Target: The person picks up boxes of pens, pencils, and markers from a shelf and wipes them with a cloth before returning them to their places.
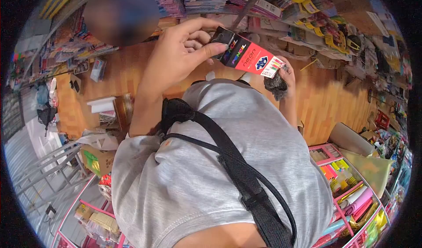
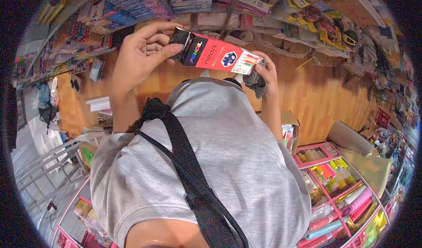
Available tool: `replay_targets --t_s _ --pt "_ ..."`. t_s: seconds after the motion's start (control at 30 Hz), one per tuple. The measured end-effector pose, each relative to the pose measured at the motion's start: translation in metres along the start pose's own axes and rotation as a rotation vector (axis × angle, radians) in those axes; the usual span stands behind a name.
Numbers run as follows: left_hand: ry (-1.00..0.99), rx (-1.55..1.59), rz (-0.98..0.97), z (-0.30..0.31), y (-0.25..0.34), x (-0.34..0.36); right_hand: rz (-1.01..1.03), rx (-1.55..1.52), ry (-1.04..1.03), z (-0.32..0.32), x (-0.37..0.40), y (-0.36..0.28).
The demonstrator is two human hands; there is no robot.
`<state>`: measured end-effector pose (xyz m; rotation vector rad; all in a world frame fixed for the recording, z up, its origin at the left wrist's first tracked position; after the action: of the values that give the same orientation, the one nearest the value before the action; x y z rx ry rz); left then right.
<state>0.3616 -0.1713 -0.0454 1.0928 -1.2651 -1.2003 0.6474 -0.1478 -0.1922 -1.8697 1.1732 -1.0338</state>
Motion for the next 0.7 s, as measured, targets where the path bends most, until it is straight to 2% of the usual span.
replay_targets --t_s 0.2,0.4,0.47,0.57,0.7 --pt "-0.025 -0.022 0.065 -0.001 0.003 0.002 0.018 0.075 0.015 0.006 -0.002 0.002" --pt "-0.05 -0.068 -0.013 0.0 -0.002 -0.003 0.011 0.091 -0.002 0.01 -0.001 0.0" --pt "-0.099 0.019 0.043 0.001 -0.002 -0.003 0.043 0.087 -0.001 0.014 -0.001 0.001" --pt "-0.094 -0.056 0.09 0.001 0.0 -0.002 0.024 0.159 0.019 0.011 0.001 -0.006" --pt "-0.121 -0.039 0.067 -0.002 -0.005 -0.002 0.072 0.14 0.013 0.007 0.004 -0.01"
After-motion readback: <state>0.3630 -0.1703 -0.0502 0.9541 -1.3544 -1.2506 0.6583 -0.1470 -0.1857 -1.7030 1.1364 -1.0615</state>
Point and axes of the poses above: each hand's wrist, its own x-axis away from the middle knuckle, its own z-axis out of the back of the hand, y = z × x, the point moved 1 cm from there along -x, towards the middle knuckle, and after that the axes turned 3 degrees about y, right-handed, at the moved point
